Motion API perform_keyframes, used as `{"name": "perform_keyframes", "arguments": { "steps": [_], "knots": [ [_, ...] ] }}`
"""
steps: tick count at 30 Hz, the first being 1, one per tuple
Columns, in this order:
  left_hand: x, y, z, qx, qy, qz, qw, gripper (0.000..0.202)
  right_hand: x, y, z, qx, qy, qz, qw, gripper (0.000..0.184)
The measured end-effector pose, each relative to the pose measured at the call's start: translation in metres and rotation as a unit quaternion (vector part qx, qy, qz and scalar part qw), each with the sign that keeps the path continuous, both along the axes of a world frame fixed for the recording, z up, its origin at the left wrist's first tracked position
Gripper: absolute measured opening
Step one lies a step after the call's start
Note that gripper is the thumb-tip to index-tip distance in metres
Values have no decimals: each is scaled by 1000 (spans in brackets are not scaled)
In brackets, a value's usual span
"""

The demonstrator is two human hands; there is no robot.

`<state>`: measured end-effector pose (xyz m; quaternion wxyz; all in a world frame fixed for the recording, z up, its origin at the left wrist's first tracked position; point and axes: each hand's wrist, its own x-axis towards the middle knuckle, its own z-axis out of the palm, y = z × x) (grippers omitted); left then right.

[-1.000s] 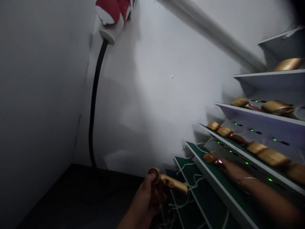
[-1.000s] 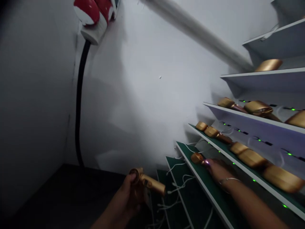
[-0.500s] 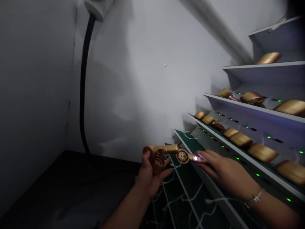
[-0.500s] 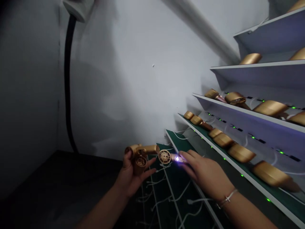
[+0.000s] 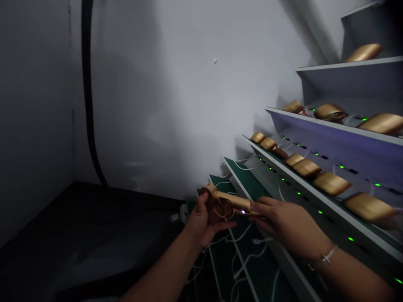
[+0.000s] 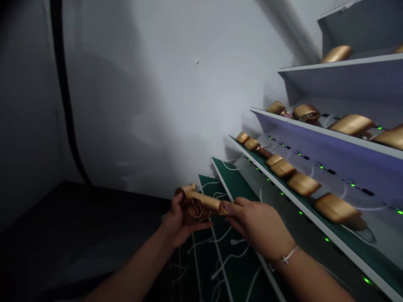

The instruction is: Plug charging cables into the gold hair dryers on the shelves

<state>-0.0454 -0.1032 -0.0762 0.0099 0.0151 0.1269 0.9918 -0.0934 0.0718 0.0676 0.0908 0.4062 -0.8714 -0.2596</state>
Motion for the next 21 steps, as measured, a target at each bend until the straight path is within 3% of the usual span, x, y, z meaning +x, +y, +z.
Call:
{"name": "perform_keyframes", "arguments": {
  "steps": [2,5,8,9,15,21],
  "knots": [
    [-1,7,-1,8,-19,0,1000,50,1,3,-3,14,-7,-27,1000,27],
    [-4,17,-3,28,-42,7,999,41,-1,7,-2,-49,-82,-64,993,36],
    [-6,20,-4,31,-49,16,998,39,-2,10,7,-89,-122,-77,985,15],
    [-7,19,-5,30,-54,19,998,40,-1,10,11,-73,-115,-85,987,7],
    [-11,19,-5,11,-72,16,997,38,1,9,18,98,-39,-84,991,21],
    [-12,26,-9,-9,-77,16,997,38,-5,14,10,154,-23,-61,986,21]
  ]
}}
